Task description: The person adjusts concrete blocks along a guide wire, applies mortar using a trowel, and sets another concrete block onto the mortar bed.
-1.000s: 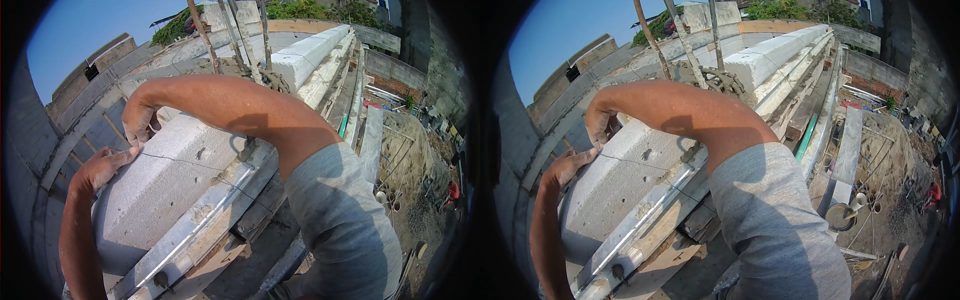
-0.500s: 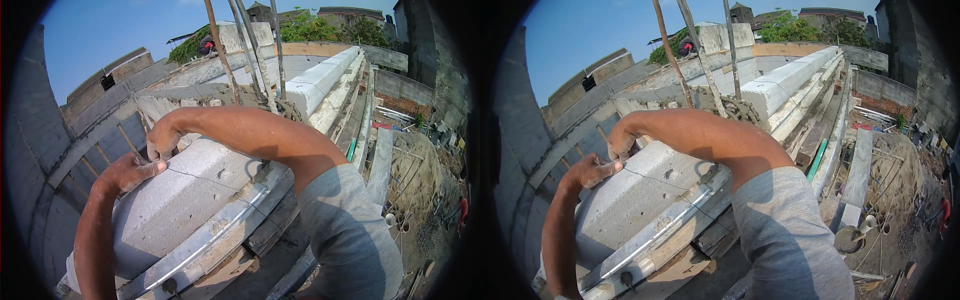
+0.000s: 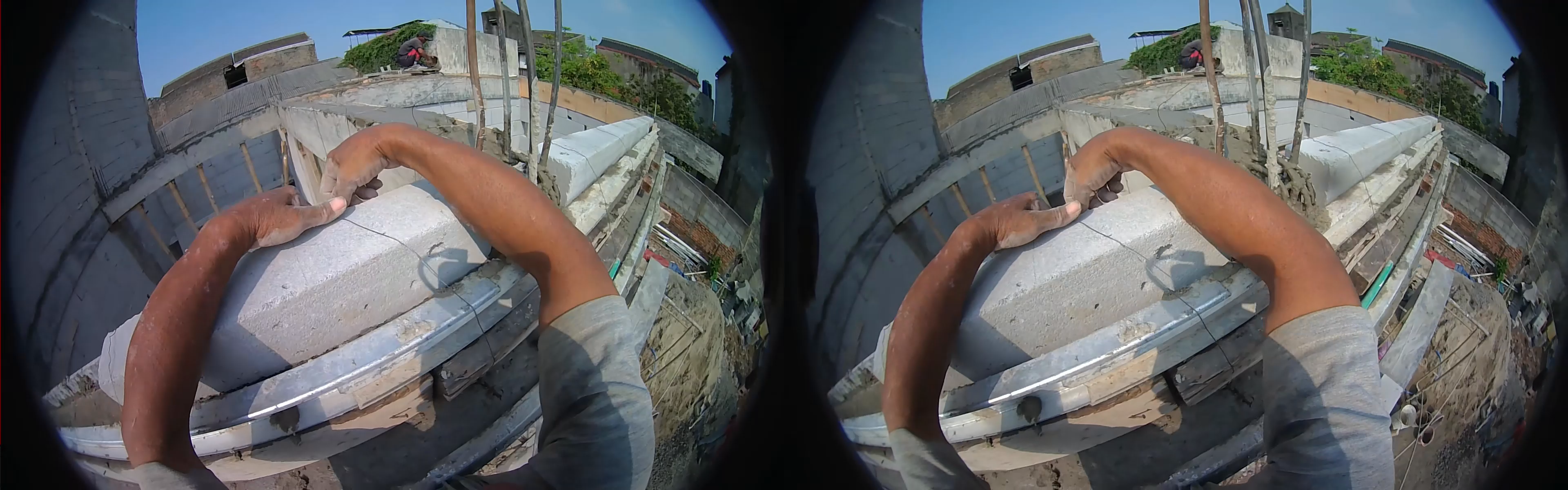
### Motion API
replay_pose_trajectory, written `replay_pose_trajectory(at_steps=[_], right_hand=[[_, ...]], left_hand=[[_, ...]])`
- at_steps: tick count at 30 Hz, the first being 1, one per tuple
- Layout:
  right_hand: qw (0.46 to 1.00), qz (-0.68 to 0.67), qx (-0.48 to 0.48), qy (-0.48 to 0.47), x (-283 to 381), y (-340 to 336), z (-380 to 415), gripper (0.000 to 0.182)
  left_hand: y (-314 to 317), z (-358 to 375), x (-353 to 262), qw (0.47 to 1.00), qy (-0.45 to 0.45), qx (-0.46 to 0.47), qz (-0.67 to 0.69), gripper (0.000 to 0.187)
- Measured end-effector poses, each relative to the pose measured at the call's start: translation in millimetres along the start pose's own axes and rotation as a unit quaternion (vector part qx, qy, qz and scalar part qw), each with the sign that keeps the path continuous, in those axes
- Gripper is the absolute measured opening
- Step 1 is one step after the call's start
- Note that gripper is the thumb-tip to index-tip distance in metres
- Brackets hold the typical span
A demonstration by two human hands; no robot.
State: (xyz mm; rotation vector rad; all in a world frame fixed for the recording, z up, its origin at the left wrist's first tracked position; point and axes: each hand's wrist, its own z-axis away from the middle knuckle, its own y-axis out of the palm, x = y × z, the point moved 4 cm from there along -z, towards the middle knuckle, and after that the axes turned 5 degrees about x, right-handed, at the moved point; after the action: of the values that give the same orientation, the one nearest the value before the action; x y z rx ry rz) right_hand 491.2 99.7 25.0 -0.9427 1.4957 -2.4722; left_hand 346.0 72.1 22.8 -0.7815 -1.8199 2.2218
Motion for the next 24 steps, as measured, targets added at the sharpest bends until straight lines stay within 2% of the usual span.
replay_pose_trajectory(at_steps=[1, 2, 5, 6, 9, 10, 12, 13, 14, 15, 16, 17, 18, 20, 24], right_hand=[[1.0, 0.01, -0.018, 0.001, 0.2, 0.0, 0.7, 0.009], [0.999, 0.039, -0.018, 0.008, -3.7, -0.7, -9.1, 0.01], [0.999, 0.024, -0.039, 0.007, 6.9, 3.3, -2.9, 0.009], [0.999, 0.022, -0.042, 0.01, 9.1, 4.7, -2.9, 0.006], [0.999, 0.039, 0.003, 0.033, 0.1, 0.4, -7.5, 0.005], [0.999, 0.035, 0.008, 0.032, 1.6, 1.2, -4.7, 0.004], [1.0, 0.016, 0.018, 0.016, 2.5, 2.8, 0.3, 0.004], [1.0, 0.003, 0.029, -0.002, 2.2, 3.4, -2.1, 0.004], [0.999, 0.015, 0.032, -0.004, 5.7, 3.2, -0.3, 0.004], [0.999, 0.02, 0.041, -0.018, 7.7, 1.6, -1.9, 0.003], [0.999, 0.046, -0.018, 0.019, 15.8, 2.8, 2.2, 0.006], [0.999, 0.028, -0.042, 0.015, 2.3, -2.1, -4.4, 0.011], [0.997, 0.038, -0.06, 0.013, 18.3, 0.3, 1.6, 0.009], [0.967, 0.069, -0.232, 0.076, 8.7, -4.4, 5.2, 0.007], [0.984, -0.013, -0.175, 0.034, -14.3, -5.6, -2.3, 0.01]], left_hand=[[-0.7, 0.3, -0.7, 1.0, 0.007, 0.005, -0.009, 0.117], [1.6, 3.3, -1.6, 0.997, 0.03, 0.067, 0.039, 0.119], [8.0, -22.6, 16.0, 1.0, 0.02, -0.002, 0.022, 0.109], [7.1, -18.3, 11.0, 0.999, 0.037, 0.025, 0.028, 0.109], [4.6, -11.7, 9.3, 0.999, 0.039, -0.017, 0.029, 0.112], [2.6, -3.1, 1.8, 0.995, 0.084, 0.011, 0.054, 0.116], [12.2, -36.6, 14.4, 0.995, 0.091, 0.027, 0.039, 0.117], [8.9, -26.2, 10.0, 0.993, 0.111, -0.008, 0.049, 0.116], [7.0, -19.1, 3.3, 0.991, 0.104, 0.061, 0.054, 0.114], [9.7, -22.5, 2.6, 0.986, 0.11, 0.087, 0.091, 0.114], [6.6, -16.2, 0.5, 0.993, 0.083, 0.062, 0.051, 0.097], [8.8, -25.8, -0.8, 0.989, 0.111, 0.091, 0.025, 0.092], [4.3, -13.0, 1.2, 0.991, 0.105, 0.073, 0.035, 0.09], [5.8, -17.4, 2.6, 0.992, 0.1, 0.066, 0.036, 0.09], [2.2, 1.4, 1.9, 0.992, 0.099, 0.063, 0.038, 0.088]])
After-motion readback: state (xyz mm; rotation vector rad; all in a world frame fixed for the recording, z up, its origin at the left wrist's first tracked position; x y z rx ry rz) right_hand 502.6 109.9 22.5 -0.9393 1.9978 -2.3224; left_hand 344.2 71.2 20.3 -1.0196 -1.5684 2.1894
